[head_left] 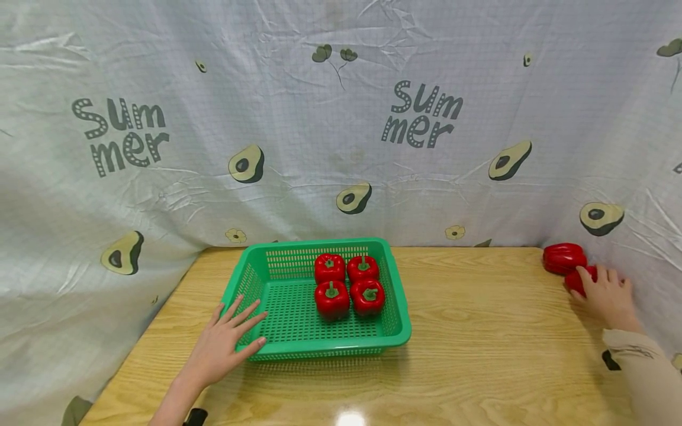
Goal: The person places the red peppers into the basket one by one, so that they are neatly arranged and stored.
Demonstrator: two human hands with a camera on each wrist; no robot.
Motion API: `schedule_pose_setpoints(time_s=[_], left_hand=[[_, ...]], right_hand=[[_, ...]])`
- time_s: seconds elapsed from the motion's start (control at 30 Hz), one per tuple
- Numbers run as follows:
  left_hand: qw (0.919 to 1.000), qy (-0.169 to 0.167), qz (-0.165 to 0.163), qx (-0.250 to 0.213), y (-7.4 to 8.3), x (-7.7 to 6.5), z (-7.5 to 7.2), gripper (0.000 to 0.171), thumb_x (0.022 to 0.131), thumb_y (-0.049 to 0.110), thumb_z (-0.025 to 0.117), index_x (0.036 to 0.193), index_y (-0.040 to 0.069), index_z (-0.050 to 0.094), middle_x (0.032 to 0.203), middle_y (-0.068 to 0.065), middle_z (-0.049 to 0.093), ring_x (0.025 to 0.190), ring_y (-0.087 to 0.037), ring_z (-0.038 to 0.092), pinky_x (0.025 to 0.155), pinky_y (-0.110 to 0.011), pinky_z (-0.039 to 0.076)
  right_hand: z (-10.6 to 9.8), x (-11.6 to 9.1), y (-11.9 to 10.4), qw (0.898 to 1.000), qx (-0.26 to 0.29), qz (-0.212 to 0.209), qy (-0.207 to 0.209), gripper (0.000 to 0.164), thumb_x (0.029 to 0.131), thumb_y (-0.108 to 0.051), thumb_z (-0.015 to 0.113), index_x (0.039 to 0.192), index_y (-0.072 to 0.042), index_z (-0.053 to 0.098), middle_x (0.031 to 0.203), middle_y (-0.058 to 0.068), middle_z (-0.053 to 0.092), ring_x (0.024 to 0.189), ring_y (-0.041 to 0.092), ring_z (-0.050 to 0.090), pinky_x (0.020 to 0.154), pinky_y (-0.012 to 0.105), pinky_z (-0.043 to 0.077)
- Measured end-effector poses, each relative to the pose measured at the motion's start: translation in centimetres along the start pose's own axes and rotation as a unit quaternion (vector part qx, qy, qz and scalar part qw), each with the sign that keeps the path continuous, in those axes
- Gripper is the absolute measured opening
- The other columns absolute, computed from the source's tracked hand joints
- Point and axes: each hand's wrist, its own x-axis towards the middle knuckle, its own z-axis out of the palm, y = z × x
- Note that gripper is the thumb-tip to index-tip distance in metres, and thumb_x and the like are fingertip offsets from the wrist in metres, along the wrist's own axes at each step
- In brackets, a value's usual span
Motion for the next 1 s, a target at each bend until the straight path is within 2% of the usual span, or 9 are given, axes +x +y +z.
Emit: schedule_pose_setpoints(time_s=[0.2,0.37,0.67,0.83,1.0], left_hand=[[1.0000,0.000,0.001,0.001,0.01,-0.04,-0.01,0.048,0.082,0.046,0.055,0.124,0.021,0.055,0.136,-0.004,0.045,0.131,-0.035,0.030,0.104,-0.055,0.019],[1.0000,-0.004,-0.003,0.002,0.11,0.01,-0.13,0.049,0.082,0.047,0.055,0.124,0.021,0.055,0.136,-0.003,0.045,0.130,-0.036,0.031,0.103,-0.057,0.020],[0.9998,-0.016,-0.010,-0.004,0.01,0.15,-0.17,0.049,0.082,0.045,0.056,0.125,0.022,0.055,0.137,-0.004,0.044,0.131,-0.037,0.028,0.105,-0.057,0.017],[0.9997,-0.018,-0.013,-0.005,-0.03,0.10,-0.13,0.048,0.082,0.044,0.057,0.125,0.024,0.053,0.138,-0.003,0.043,0.132,-0.036,0.028,0.105,-0.056,0.017],[0.9999,-0.010,-0.009,-0.003,0.04,0.08,-0.07,0.048,0.081,0.043,0.058,0.125,0.023,0.054,0.137,-0.003,0.045,0.131,-0.037,0.029,0.104,-0.057,0.018]], right_hand=[[0.28,-0.51,0.21,1.000,-0.001,0.008,0.006,0.060,0.067,-0.016,0.072,0.115,0.002,0.041,0.099,0.038,0.037,0.087,0.052,0.035,0.065,0.063,0.029],[0.20,-0.43,0.19,0.999,0.003,0.025,-0.022,0.063,0.068,-0.017,0.071,0.118,0.001,0.037,0.095,0.041,0.035,0.086,0.054,0.033,0.064,0.063,0.028],[0.16,-0.46,0.07,0.999,0.007,0.039,-0.008,0.066,0.062,-0.015,0.075,0.111,0.002,0.034,0.086,0.042,0.034,0.078,0.057,0.033,0.058,0.064,0.028],[0.08,-0.51,0.09,0.999,-0.004,0.041,-0.014,0.070,0.060,-0.020,0.078,0.108,0.002,0.032,0.079,0.041,0.032,0.070,0.056,0.033,0.055,0.060,0.029],[0.31,-0.58,0.20,0.999,0.000,0.037,0.013,0.068,0.058,-0.018,0.079,0.103,0.001,0.031,0.072,0.037,0.030,0.063,0.054,0.032,0.050,0.055,0.027]])
